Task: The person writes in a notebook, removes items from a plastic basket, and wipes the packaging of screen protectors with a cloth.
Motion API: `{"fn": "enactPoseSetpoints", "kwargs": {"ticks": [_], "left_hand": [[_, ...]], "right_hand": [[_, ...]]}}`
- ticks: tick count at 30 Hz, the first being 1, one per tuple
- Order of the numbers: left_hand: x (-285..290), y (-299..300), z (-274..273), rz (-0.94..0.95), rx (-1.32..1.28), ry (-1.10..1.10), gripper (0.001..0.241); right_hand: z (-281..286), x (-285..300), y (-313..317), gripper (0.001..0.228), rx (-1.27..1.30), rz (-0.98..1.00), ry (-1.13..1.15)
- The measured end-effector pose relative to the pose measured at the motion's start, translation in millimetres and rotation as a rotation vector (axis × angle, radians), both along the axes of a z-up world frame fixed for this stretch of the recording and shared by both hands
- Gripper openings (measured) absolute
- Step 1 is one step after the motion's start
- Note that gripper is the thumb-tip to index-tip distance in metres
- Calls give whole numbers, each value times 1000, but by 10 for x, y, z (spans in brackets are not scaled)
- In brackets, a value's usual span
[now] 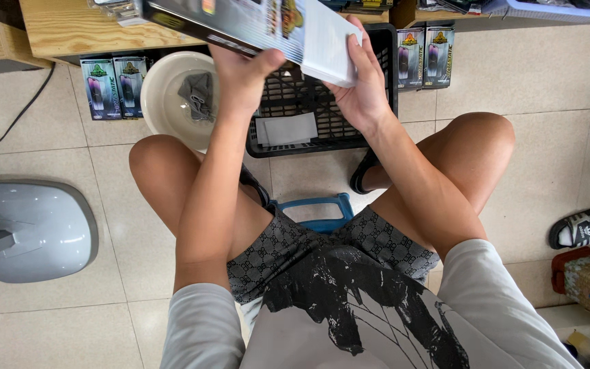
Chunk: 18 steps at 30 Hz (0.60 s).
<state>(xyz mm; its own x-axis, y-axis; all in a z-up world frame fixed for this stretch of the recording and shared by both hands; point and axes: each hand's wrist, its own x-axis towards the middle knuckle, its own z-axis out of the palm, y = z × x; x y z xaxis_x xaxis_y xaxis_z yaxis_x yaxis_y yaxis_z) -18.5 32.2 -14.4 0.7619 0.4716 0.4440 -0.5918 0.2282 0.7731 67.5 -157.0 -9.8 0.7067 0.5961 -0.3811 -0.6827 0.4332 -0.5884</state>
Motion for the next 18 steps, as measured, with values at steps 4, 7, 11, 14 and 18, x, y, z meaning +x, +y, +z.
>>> {"fn": "enactPoseSetpoints", "kwargs": {"ticks": [4, 7, 11, 14, 18], "left_hand": [[-46, 350, -296, 121, -237, -87, 72], [-40, 319, 234, 181, -626, 7, 85], [-110, 322, 357, -115, -843, 105, 70], [-77, 265, 316, -186, -1085, 272, 69], [-36, 118, 225, -181, -1075, 353, 81]], "right_hand": [[-13, 108, -67, 53, -110, -68, -43], [19, 184, -152, 49, -155, -118, -101], [247, 281, -209, 61, -173, -255, -79], [392, 327, -290, 47, -154, -289, -119], [271, 488, -468, 33, -47, -322, -178]]}}
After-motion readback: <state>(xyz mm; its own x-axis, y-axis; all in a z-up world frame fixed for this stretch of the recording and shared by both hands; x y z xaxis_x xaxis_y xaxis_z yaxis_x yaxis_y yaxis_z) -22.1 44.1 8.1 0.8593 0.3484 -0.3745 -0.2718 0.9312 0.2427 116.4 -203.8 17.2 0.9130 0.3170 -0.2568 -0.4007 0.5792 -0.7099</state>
